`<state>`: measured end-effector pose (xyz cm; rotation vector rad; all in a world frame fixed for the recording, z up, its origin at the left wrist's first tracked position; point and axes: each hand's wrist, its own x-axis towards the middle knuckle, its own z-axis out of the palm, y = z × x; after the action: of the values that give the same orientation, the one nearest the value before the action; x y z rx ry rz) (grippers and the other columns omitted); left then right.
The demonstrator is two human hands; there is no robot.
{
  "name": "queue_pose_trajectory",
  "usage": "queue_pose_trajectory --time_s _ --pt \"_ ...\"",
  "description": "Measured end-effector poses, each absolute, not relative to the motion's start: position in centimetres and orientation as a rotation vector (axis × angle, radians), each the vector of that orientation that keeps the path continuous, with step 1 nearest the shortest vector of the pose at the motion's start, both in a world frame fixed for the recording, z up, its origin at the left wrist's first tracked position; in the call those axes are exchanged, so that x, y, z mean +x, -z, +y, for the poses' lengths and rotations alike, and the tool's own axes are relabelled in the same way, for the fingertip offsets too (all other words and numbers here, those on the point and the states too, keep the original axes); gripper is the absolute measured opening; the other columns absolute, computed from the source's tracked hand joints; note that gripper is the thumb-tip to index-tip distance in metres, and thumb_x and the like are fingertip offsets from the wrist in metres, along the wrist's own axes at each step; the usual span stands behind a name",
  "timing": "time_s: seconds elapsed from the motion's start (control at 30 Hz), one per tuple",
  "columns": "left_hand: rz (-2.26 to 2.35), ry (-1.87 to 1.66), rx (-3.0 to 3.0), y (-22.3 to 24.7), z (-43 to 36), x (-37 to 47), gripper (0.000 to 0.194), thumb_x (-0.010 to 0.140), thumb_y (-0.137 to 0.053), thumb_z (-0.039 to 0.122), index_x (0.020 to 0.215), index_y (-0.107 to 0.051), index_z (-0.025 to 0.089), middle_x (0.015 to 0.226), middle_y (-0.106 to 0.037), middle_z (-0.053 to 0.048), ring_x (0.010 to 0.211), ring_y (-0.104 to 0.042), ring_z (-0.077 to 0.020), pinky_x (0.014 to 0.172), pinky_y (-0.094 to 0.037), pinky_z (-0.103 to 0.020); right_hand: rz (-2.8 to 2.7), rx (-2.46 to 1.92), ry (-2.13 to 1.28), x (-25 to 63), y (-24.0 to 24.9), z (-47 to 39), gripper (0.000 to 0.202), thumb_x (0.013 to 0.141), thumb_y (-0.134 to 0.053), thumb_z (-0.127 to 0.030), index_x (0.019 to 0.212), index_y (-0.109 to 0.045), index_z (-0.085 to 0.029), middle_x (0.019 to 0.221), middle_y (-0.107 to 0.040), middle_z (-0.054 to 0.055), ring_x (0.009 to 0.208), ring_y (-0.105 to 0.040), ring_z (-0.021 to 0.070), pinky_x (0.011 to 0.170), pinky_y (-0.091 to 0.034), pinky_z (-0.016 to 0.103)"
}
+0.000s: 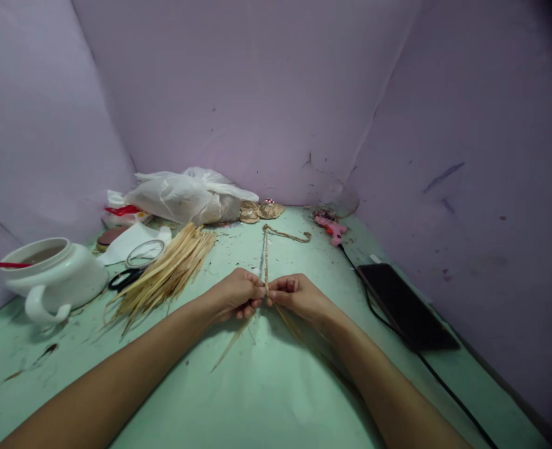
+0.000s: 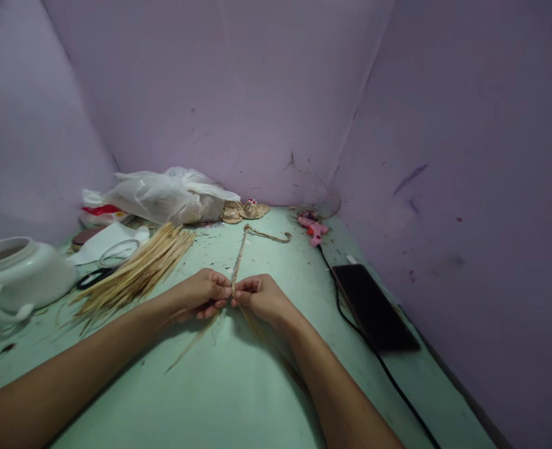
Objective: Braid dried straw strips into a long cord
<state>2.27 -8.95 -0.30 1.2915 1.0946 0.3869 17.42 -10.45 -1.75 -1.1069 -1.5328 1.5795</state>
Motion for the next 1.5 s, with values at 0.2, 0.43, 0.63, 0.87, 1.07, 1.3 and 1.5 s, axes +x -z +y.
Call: queue_pose_trajectory --time_s 0.2,0.43,0.63,0.87,1.07,1.3,1.5 --pt "0.990 -0.383 1.252 -0.2 -8.9 2.0 0.009 0.061 -0.050 0.018 0.063 -0.054 0.011 0.042 -0.041 0.005 0.030 -0.037 -0.0045 0.028 -0.022 -0.015 -1.499 -1.167 -1.582 17.5 0.7 -10.7 0.007 0.059 -0.056 -0.014 0.060 -0.060 -0.009 0.055 -0.054 0.001 0.050 -0.041 0.0059 0.051 -0.029 0.020" --pt "0.994 -0.376 1.243 -0.3 -8.9 2.3 0.016 0.062 -0.056 0.026 0.064 -0.055 0.010 0.042 -0.041 0.005 0.031 -0.037 -0.0043 0.029 -0.024 -0.016 -1.480 -1.241 -1.604 17.9 0.6 -10.8 0.013 0.054 -0.053 -0.008 0.063 -0.063 -0.009 0.057 -0.058 0.003 0.049 -0.045 0.0067 0.050 -0.032 0.019" --pt "1.032 -0.384 1.261 0.1 -8.9 2.6 0.020 0.064 -0.053 0.031 0.056 -0.048 0.013 0.042 -0.041 0.005 0.030 -0.037 -0.0043 0.028 -0.022 -0.016 -1.454 -1.234 -1.640 17.9 0.6 -10.7 0.021 0.053 -0.055 -0.008 0.071 -0.066 -0.009 0.061 -0.062 0.004 0.054 -0.051 0.0085 0.055 -0.037 0.020" --pt "0.979 -0.351 1.267 0.1 -8.9 2.4 0.019 0.063 -0.053 0.029 0.054 -0.047 0.013 0.042 -0.042 0.004 0.031 -0.038 -0.0053 0.030 -0.025 -0.017 -1.445 -1.290 -1.638 18.2 0.6 -10.7 0.018 0.051 -0.059 -0.008 0.068 -0.066 -0.009 0.060 -0.062 0.004 0.054 -0.052 0.0093 0.057 -0.039 0.021" --pt "1.168 -0.361 1.343 0.0 -9.2 3.0 0.015 0.060 -0.055 0.026 0.056 -0.050 0.013 0.035 -0.039 0.004 0.028 -0.035 -0.0066 0.029 -0.024 -0.018 -1.474 -1.299 -1.609 18.1 0.8 -10.7 0.017 0.051 -0.059 -0.010 0.066 -0.065 -0.009 0.058 -0.060 0.003 0.052 -0.049 0.0087 0.054 -0.038 0.021" --pt "1.400 -0.257 1.374 -0.1 -9.3 3.7 0.020 0.059 -0.053 0.023 0.045 -0.040 0.016 0.029 -0.038 0.003 0.025 -0.033 -0.0076 0.029 -0.022 -0.019 -1.691 -1.448 -1.310 17.6 1.5 -10.6 0.017 0.056 -0.056 -0.015 0.068 -0.067 -0.009 0.059 -0.062 0.004 0.052 -0.048 0.0096 0.047 -0.033 0.019" --pt "1.427 -0.375 1.272 0.0 -10.2 4.5 0.016 0.055 -0.047 0.015 0.045 -0.036 0.018 0.028 -0.026 0.006 0.025 -0.021 -0.0046 0.030 -0.013 -0.020 -1.875 -1.703 -0.778 16.7 1.2 -11.8 0.018 0.060 -0.052 -0.014 0.064 -0.070 -0.013 0.057 -0.064 0.007 0.055 -0.053 0.0137 0.048 -0.031 0.022"
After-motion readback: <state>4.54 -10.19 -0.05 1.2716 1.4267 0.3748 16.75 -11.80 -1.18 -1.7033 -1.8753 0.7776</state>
